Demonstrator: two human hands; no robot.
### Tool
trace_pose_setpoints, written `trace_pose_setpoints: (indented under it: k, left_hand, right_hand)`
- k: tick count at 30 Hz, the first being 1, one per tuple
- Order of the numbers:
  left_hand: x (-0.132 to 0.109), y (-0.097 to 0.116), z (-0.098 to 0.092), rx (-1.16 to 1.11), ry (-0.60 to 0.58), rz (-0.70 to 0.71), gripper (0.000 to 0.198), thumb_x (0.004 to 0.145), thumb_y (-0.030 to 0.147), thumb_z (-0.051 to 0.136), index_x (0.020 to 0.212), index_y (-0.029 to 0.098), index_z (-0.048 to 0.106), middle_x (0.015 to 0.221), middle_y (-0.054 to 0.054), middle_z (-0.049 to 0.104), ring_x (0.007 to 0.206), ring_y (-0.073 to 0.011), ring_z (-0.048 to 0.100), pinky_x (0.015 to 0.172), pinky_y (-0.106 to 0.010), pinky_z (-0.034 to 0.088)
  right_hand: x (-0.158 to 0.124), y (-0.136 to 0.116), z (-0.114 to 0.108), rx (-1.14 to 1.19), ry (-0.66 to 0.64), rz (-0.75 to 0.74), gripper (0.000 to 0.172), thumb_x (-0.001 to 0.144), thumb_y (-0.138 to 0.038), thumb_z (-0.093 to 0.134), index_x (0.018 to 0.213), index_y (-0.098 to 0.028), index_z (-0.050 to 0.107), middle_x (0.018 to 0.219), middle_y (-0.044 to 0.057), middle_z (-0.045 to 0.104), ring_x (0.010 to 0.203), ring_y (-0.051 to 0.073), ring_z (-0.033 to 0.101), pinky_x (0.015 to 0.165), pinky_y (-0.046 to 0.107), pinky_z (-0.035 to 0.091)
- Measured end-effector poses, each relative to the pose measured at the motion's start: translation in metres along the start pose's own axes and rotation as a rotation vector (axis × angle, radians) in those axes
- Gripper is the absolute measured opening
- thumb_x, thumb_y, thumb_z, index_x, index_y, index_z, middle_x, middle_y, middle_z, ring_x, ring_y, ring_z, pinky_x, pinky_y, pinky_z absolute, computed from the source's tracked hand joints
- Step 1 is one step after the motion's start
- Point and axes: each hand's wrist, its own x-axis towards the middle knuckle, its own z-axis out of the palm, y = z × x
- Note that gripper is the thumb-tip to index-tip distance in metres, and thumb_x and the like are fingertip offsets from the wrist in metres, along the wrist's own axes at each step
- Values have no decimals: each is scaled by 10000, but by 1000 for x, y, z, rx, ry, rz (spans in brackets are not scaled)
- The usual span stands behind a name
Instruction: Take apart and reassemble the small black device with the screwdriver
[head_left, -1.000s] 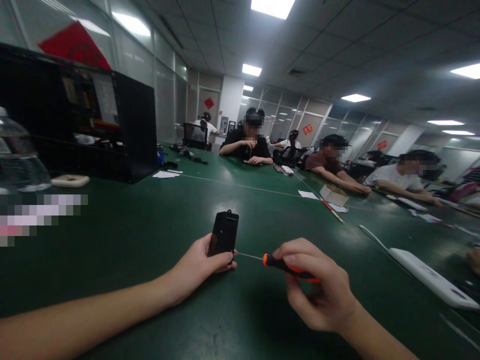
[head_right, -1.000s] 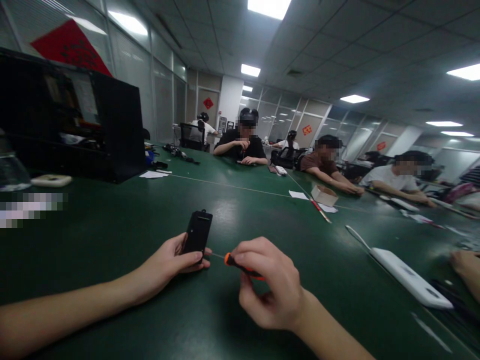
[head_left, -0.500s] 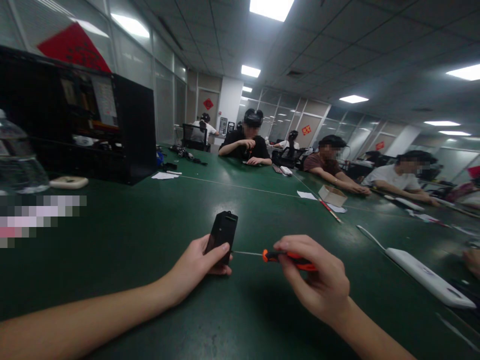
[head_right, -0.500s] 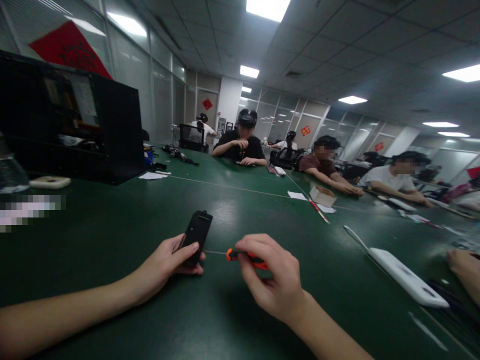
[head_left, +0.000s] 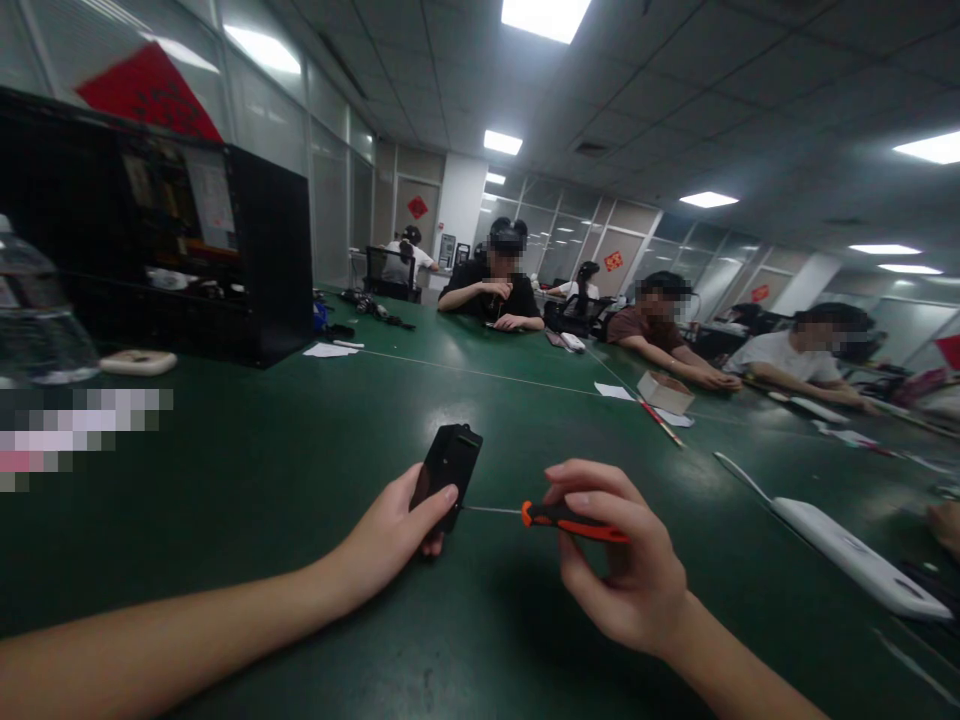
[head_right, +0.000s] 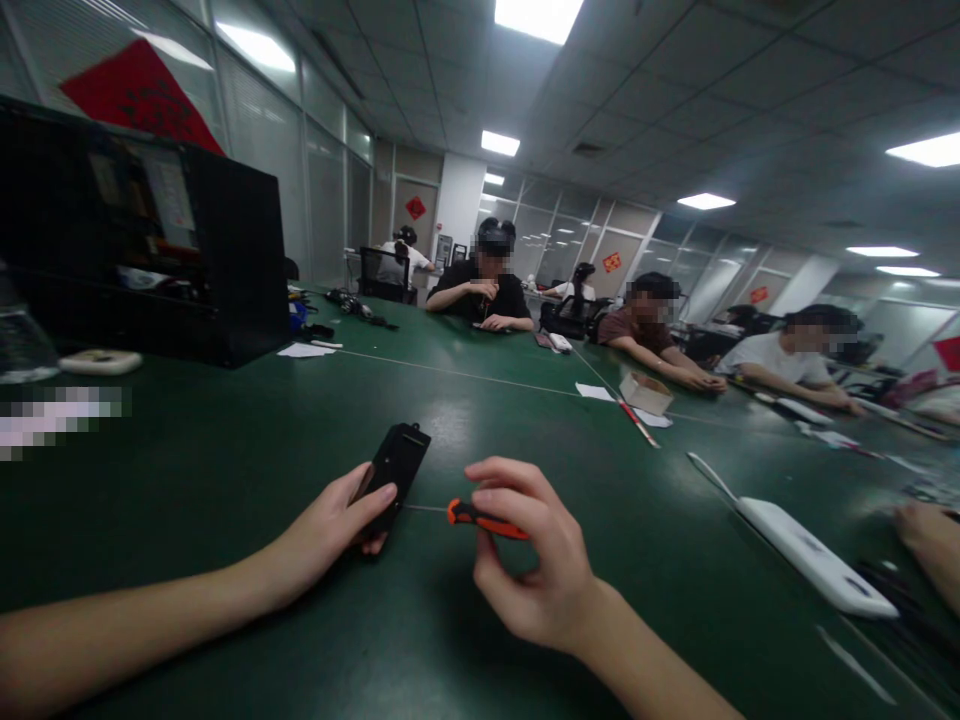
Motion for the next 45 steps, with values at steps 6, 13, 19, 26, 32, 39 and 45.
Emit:
trace_pose_setpoints:
  k: [6,13,19,26,32,39,45]
  left_hand:
    - [-1,1,0,10,-16,-23,386,894,531,545,1001,161,513,728,14,553,572,-124,551,532,-243,464]
    - [-2,1,1,10,-34,-20,385,876,521,575,1007,163,527,720,11,561,581,-132,549,543,-246,459]
    - [-3,1,0,66,-62,-11,388,887,520,561,1027,160,524,735,9,557,605,-138,552,562,-252,463]
    - [-2,2,1,64,-48,-26,382,882,509,569,1030,160,524,748,7,559,592,-135,550,559,-254,463]
    - [-1,3,2,48,-49,-30,393,878,531,564,1007,162,516,697,15,550,566,-131,545,537,-239,452]
    - [-8,9,3,112,-69,-26,440,935,589,412,959,165,528,699,10,540,512,-98,477,473,-204,364]
    - [-12,13,5,151,-95,-9,440,932,586,432,1000,162,523,735,20,513,546,-104,484,480,-211,376]
  right_hand:
    - [-1,-2,6,31,88,70,587,795,59,590,1277,-268,517,1212,95,558,921,196,665,744,387,621]
    - [-8,2,18,254,135,158,501,838,18,562,1251,-256,483,1160,91,566,985,223,672,799,448,621]
    - [-10,5,21,257,176,197,549,830,25,590,1269,-277,457,1116,63,580,949,205,696,815,419,619]
    - [-10,4,25,305,174,224,671,833,-5,596,1361,-313,319,1190,74,554,998,207,692,850,429,610]
    - [-6,6,22,264,185,259,597,839,4,604,1295,-301,370,1088,30,594,913,178,714,841,411,622]
    - [5,-11,11,61,280,8,731,755,113,620,1300,-321,399,1091,30,624,929,217,713,794,441,638]
    - [5,-13,15,49,225,-20,755,756,119,612,1317,-340,401,1102,35,629,946,224,710,751,431,649]
